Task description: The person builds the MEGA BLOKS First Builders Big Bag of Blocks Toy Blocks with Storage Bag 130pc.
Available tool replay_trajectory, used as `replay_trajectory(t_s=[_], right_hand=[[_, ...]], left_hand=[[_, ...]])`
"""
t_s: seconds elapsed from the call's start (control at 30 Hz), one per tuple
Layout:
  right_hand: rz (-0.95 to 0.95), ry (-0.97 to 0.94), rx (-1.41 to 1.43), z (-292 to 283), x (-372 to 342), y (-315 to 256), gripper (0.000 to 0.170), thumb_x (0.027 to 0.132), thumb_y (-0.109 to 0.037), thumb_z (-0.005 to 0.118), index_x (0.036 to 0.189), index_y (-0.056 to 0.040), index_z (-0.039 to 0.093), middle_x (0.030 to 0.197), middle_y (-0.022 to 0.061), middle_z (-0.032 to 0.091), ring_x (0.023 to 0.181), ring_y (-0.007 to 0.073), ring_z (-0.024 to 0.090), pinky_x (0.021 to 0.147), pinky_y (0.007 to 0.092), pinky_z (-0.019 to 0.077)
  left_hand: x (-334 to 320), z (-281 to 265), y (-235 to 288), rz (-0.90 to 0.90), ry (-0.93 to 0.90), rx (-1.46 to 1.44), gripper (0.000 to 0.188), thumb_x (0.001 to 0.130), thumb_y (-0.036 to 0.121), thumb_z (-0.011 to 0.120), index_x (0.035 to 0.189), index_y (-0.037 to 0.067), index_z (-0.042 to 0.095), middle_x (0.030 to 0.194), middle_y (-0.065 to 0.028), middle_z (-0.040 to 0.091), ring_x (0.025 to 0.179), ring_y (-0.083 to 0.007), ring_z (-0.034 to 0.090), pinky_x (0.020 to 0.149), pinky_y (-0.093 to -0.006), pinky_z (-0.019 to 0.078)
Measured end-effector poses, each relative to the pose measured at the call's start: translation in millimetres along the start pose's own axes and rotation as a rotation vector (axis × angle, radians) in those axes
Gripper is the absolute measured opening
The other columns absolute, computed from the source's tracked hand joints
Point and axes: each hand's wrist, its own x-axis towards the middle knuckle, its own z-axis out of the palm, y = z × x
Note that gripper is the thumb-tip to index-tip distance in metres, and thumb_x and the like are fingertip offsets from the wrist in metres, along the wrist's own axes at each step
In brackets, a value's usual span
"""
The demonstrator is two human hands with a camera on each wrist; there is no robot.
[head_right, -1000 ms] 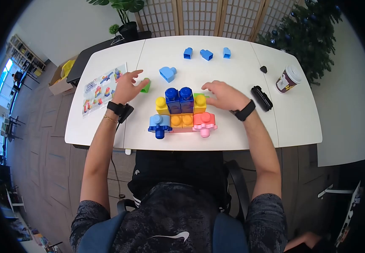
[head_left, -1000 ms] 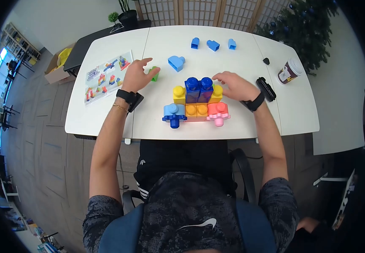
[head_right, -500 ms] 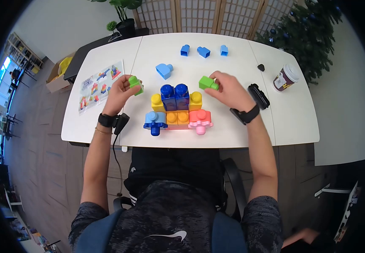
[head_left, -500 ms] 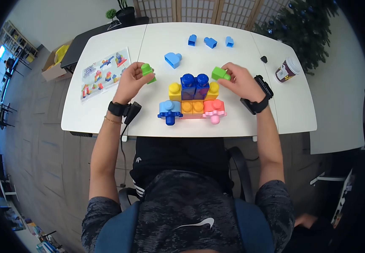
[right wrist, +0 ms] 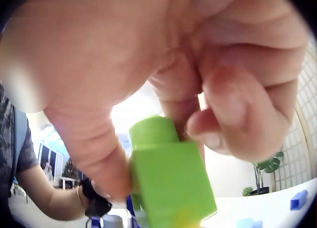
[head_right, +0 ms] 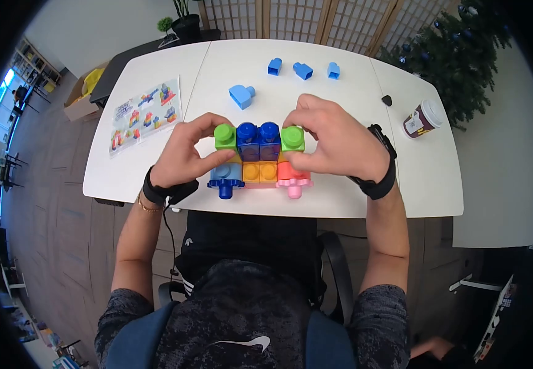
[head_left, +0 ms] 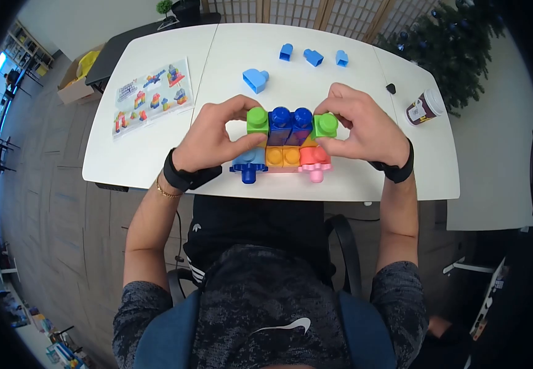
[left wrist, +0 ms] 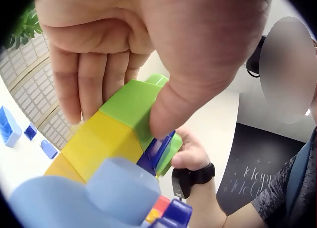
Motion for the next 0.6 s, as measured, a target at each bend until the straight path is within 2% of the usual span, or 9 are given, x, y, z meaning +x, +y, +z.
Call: replay_trajectory(t_s=[0.1, 0.23, 0.3, 0.33, 0.37, 0.43, 0.5, 0.53, 0.6], right_hand=[[-0.009, -0.037, -0.012, 11.9, 7.8, 17.7, 0.041, 0.075, -0.027, 0.087, 0.101, 0.0015, 0.075, 0.088, 0.0123, 0.056, 0.078, 0.0257, 0.059, 0.069, 0.0354, 0.0502], [0.094, -0.177, -0.002, 0.7, 11.0, 21.9, 0.046, 0.075, -0.026, 0.088, 0.111, 0.0000, 0.075, 0.091, 0.0105, 0.059, 0.082, 0.0233, 0.063, 0.072, 0.0338, 0.0528], [-0.068, -0.090, 0.254, 4.1, 11.1, 45.2, 0.050, 0.079, -0.025, 0.086, 0.122, -0.0023, 0.073, 0.099, 0.0087, 0.064, 0.090, 0.0198, 0.067, 0.077, 0.0304, 0.0558], [-0.034, -0.065, 0.412, 6.0, 13.2, 64.8, 0.053, 0.084, -0.023, 0.084, 0.131, -0.0035, 0.070, 0.109, 0.0086, 0.067, 0.095, 0.0180, 0.069, 0.079, 0.0283, 0.0576], [0.045, 0.024, 0.418, 8.5, 18.1, 81.2, 0.046, 0.088, -0.023, 0.082, 0.128, -0.0028, 0.072, 0.107, 0.0095, 0.069, 0.094, 0.0183, 0.070, 0.078, 0.0290, 0.0582], [0.249, 0.183, 0.156, 14.5, 41.3, 117.6, 0.058, 0.094, -0.048, 0.080, 0.128, -0.0014, 0.073, 0.105, 0.0087, 0.071, 0.094, 0.0164, 0.069, 0.080, 0.0302, 0.0578], [0.280, 0.255, -0.091, 26.8, 68.5, 168.3, 0.046, 0.098, -0.034, 0.077, 0.129, 0.0000, 0.072, 0.102, 0.0134, 0.074, 0.097, 0.0240, 0.072, 0.084, 0.0370, 0.0593], [0.274, 0.255, -0.099, 34.1, 81.8, 193.9, 0.046, 0.098, -0.034, 0.077, 0.129, 0.0000, 0.072, 0.102, 0.0134, 0.074, 0.097, 0.0240, 0.072, 0.084, 0.0370, 0.0593], [0.242, 0.363, -0.371, 53.0, 99.4, 237.6, 0.045, 0.093, -0.029, 0.079, 0.126, 0.0011, 0.073, 0.112, 0.0248, 0.074, 0.105, 0.0387, 0.073, 0.092, 0.0456, 0.0589]], left_hand=[[5.4, -8.5, 1.6, -0.080, -0.118, 0.033, 0.036, 0.090, 0.016, 0.085, 0.117, -0.001, 0.069, 0.112, -0.0126, 0.077, 0.104, -0.0229, 0.077, 0.104, -0.0348, 0.0564], [12.4, -15.3, -5.1, -0.167, -0.193, -0.014, 0.049, 0.087, 0.026, 0.089, 0.122, -0.002, 0.069, 0.117, -0.0147, 0.076, 0.110, -0.0252, 0.076, 0.102, -0.0369, 0.0571], [21.8, -20.0, -25.6, 0.173, -0.208, -0.151, 0.064, 0.088, 0.045, 0.087, 0.129, -0.001, 0.069, 0.123, -0.0159, 0.075, 0.116, -0.0260, 0.073, 0.102, -0.0393, 0.0569], [29.6, -18.5, -46.3, 0.170, -0.186, -0.396, 0.063, 0.091, 0.042, 0.084, 0.134, -0.001, 0.068, 0.129, -0.0161, 0.073, 0.121, -0.0270, 0.070, 0.101, -0.0384, 0.0571], [42.6, -16.3, -57.5, 0.150, -0.095, -0.522, 0.058, 0.097, 0.044, 0.077, 0.132, -0.002, 0.068, 0.129, -0.0149, 0.073, 0.116, -0.0254, 0.072, 0.098, -0.0376, 0.0576], [78.2, -19.4, -75.5, -0.009, 0.016, -0.415, 0.050, 0.102, 0.042, 0.071, 0.129, 0.000, 0.072, 0.119, -0.0142, 0.076, 0.107, -0.0220, 0.074, 0.093, -0.0367, 0.0586], [124.4, -15.2, -92.9, -0.078, -0.010, -0.003, 0.041, 0.103, 0.037, 0.068, 0.124, 0.003, 0.075, 0.105, -0.0139, 0.079, 0.098, -0.0189, 0.074, 0.089, -0.0346, 0.0592], [147.8, -9.0, -107.5, -0.036, -0.023, 0.112, 0.040, 0.104, 0.038, 0.068, 0.126, 0.005, 0.076, 0.107, -0.0153, 0.079, 0.096, -0.0217, 0.075, 0.087, -0.0352, 0.0596], [184.1, 12.9, -141.6, 0.031, -0.038, 0.334, 0.040, 0.103, 0.037, 0.068, 0.131, 0.010, 0.075, 0.109, -0.0187, 0.078, 0.096, -0.0289, 0.075, 0.087, -0.0393, 0.0598]])
